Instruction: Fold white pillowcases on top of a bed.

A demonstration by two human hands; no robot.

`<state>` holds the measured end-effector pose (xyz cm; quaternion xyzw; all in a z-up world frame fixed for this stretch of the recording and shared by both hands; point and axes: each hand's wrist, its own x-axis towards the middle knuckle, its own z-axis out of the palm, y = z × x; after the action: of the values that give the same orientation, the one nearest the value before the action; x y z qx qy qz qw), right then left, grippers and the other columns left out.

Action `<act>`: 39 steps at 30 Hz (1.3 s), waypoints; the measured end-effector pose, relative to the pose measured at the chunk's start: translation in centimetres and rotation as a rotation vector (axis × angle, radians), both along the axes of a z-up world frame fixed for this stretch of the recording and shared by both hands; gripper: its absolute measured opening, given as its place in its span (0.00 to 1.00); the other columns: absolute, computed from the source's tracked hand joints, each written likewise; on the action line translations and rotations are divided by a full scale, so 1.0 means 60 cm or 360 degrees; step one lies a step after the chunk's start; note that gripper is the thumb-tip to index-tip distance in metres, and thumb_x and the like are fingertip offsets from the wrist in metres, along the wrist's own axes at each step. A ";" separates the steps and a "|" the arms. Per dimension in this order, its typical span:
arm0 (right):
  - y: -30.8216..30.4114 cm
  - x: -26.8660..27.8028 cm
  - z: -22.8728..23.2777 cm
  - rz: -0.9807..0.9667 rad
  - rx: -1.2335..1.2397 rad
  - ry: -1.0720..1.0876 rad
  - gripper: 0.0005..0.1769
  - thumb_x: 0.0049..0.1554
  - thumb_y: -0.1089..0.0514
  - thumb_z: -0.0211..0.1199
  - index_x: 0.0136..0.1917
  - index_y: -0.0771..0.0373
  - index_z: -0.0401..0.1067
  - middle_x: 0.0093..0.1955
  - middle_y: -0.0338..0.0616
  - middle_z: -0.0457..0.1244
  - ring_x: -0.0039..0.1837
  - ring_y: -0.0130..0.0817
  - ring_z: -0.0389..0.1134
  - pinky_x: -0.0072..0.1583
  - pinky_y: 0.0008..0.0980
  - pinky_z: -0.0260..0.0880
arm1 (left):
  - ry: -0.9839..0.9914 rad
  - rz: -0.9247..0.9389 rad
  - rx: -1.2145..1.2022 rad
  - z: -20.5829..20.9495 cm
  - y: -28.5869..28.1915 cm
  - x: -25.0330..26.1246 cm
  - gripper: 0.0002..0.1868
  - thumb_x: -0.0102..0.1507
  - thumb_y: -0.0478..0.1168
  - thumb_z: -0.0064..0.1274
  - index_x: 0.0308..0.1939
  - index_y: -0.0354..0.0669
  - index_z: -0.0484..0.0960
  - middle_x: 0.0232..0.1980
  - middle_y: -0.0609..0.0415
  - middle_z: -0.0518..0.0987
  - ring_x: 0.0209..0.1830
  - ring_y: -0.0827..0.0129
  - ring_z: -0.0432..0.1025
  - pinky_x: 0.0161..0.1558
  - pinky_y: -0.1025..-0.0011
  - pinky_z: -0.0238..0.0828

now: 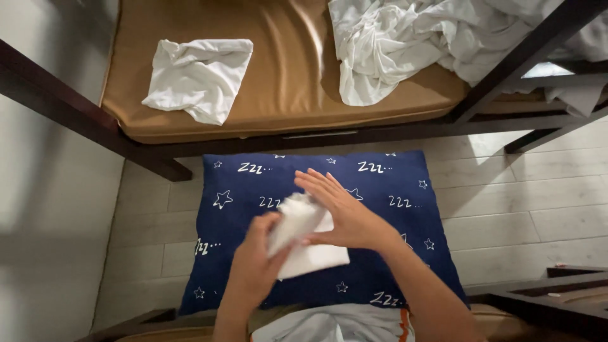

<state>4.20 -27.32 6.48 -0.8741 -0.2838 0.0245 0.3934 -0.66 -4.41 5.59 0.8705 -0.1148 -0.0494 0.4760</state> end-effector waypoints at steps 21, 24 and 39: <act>-0.004 -0.014 -0.012 -0.0662 0.0929 0.0862 0.15 0.62 0.58 0.57 0.60 0.64 0.73 0.37 0.45 0.69 0.29 0.22 0.62 0.29 0.20 0.61 | 0.1133 0.0497 -0.1903 -0.201 -0.036 -0.057 0.44 0.50 0.35 0.60 0.71 0.31 0.64 0.59 0.33 0.77 0.50 0.52 0.73 0.53 0.62 0.69; 0.000 -0.008 -0.023 -0.0818 0.0970 0.0946 0.18 0.63 0.55 0.56 0.64 0.64 0.72 0.45 0.48 0.70 0.36 0.25 0.63 0.35 0.22 0.62 | 0.0961 0.0639 -0.1342 -0.069 -0.056 -0.024 0.32 0.57 0.31 0.57 0.66 0.33 0.70 0.53 0.38 0.82 0.42 0.60 0.79 0.43 0.70 0.77; -0.027 -0.111 -0.170 -0.0924 0.1323 0.1285 0.31 0.52 0.67 0.67 0.69 0.64 0.69 0.45 0.57 0.71 0.41 0.43 0.75 0.40 0.41 0.78 | 0.1001 0.0662 -0.1790 -0.118 -0.025 -0.005 0.37 0.65 0.38 0.55 0.77 0.47 0.61 0.56 0.44 0.79 0.49 0.61 0.77 0.49 0.57 0.78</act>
<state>-2.44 -28.93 -3.72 -0.6120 0.1486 0.1320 0.7655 -0.94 -5.93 -1.47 0.4384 0.1910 -0.1404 0.8669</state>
